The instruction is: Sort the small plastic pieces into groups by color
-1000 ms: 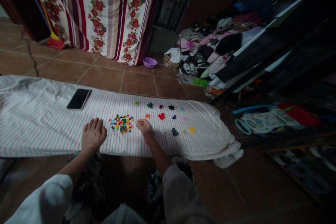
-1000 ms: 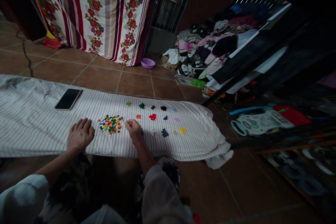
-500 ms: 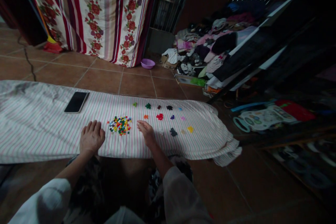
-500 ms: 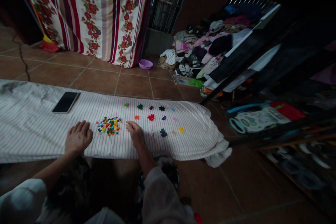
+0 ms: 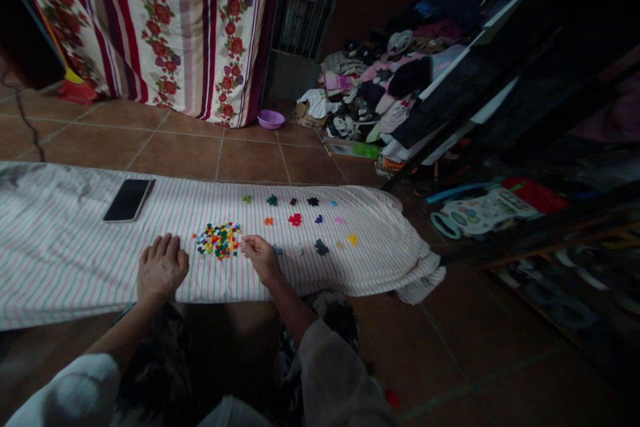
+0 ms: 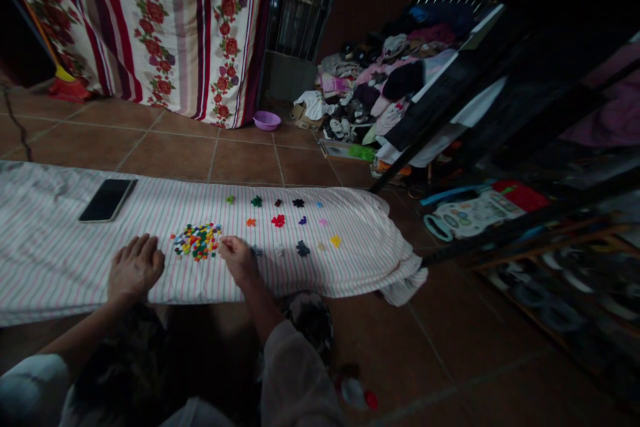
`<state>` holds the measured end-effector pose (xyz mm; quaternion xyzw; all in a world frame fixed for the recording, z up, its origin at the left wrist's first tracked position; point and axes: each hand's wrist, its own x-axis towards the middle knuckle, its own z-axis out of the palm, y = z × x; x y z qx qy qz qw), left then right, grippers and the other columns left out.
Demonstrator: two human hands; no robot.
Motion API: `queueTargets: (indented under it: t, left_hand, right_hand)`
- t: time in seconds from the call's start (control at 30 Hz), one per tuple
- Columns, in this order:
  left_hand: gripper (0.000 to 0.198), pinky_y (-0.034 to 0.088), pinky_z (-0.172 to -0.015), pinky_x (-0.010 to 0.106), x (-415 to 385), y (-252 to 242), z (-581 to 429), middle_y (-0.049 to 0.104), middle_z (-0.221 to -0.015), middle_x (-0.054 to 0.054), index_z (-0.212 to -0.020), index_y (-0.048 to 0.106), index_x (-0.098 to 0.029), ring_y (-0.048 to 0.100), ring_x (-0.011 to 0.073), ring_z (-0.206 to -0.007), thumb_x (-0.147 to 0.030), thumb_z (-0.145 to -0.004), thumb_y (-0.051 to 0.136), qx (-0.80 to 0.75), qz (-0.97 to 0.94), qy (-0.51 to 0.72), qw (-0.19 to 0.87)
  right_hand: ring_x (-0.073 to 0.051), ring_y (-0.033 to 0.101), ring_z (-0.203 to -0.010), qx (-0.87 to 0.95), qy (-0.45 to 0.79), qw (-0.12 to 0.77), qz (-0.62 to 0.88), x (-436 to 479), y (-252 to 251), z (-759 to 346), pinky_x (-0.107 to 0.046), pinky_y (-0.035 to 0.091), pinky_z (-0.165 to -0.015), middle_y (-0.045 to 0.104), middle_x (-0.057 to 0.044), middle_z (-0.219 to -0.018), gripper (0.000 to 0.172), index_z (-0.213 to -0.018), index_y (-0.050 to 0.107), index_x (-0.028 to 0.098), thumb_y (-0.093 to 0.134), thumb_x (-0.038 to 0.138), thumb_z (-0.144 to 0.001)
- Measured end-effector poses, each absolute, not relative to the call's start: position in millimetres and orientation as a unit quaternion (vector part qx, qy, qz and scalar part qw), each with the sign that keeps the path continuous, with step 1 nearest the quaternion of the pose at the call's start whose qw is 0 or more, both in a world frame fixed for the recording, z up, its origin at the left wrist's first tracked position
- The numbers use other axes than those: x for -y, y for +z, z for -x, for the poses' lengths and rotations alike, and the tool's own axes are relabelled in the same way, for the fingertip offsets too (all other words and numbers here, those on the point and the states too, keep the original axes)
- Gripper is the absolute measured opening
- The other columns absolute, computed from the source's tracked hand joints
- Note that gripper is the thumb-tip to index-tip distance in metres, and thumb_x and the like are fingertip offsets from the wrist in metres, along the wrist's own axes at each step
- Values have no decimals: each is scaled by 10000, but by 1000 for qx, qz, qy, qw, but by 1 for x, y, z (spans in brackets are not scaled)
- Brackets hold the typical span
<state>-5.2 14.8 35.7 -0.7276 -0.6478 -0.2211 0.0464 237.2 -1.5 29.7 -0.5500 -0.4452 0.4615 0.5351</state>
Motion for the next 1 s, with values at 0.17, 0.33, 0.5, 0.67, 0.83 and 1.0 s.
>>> queueTargets:
  t: [0.17, 0.33, 0.5, 0.67, 0.83, 1.0]
  left_hand:
    - [481, 355, -1121, 540, -15, 33, 6, 588, -1388, 216, -1282, 595, -105, 487, 356, -1353, -311, -902, 385, 643, 731, -221, 53]
    - [460, 355, -1122, 549, -15, 34, 6, 600, -1374, 202, -1271, 590, -124, 481, 354, -1359, -306, -901, 385, 641, 731, -228, 44]
    - [442, 348, -1131, 564, -14, 34, 5, 608, -1368, 179, -1266, 575, -158, 478, 345, -1364, -311, -899, 383, 644, 725, -243, 32]
    - [446, 344, -1132, 554, -14, 34, 5, 604, -1367, 184, -1262, 572, -155, 477, 346, -1363, -324, -900, 376, 646, 724, -238, 31]
    - [449, 358, -1118, 557, -14, 35, 6, 613, -1353, 181, -1262, 567, -148, 486, 347, -1353, -321, -912, 346, 646, 728, -228, 37]
    - [454, 338, -1127, 551, -13, 37, 5, 595, -1370, 210, -1253, 575, -126, 472, 356, -1364, -328, -913, 353, 643, 731, -226, 33]
  right_hand:
    - [-164, 656, -715, 400, 449, 574, 555, 0, 48, -257, -278, 519, -641, 702, -8, -767, 279, -874, 668, 224, 679, 472, -746]
    - [-162, 652, -695, 365, 384, 580, 619, 10, 59, -307, -276, 512, -619, 716, -32, -788, 282, -855, 668, 209, 632, 470, -754]
    - [-168, 626, -641, 329, 271, 609, 669, 30, 59, -373, -287, 508, -595, 680, -17, -700, 371, -880, 658, 202, 623, 537, -727]
    - [-166, 605, -652, 303, 179, 622, 700, 50, 48, -426, -294, 500, -621, 662, -17, -720, 428, -905, 665, 185, 628, 557, -695]
    - [-204, 597, -722, 328, 100, 562, 753, 69, 39, -457, -331, 496, -668, 657, -37, -718, 375, -820, 694, 187, 546, 523, -743]
    - [-244, 615, -776, 341, 54, 460, 818, 81, 34, -471, -362, 499, -730, 677, -70, -734, 333, -761, 709, 210, 451, 419, -750]
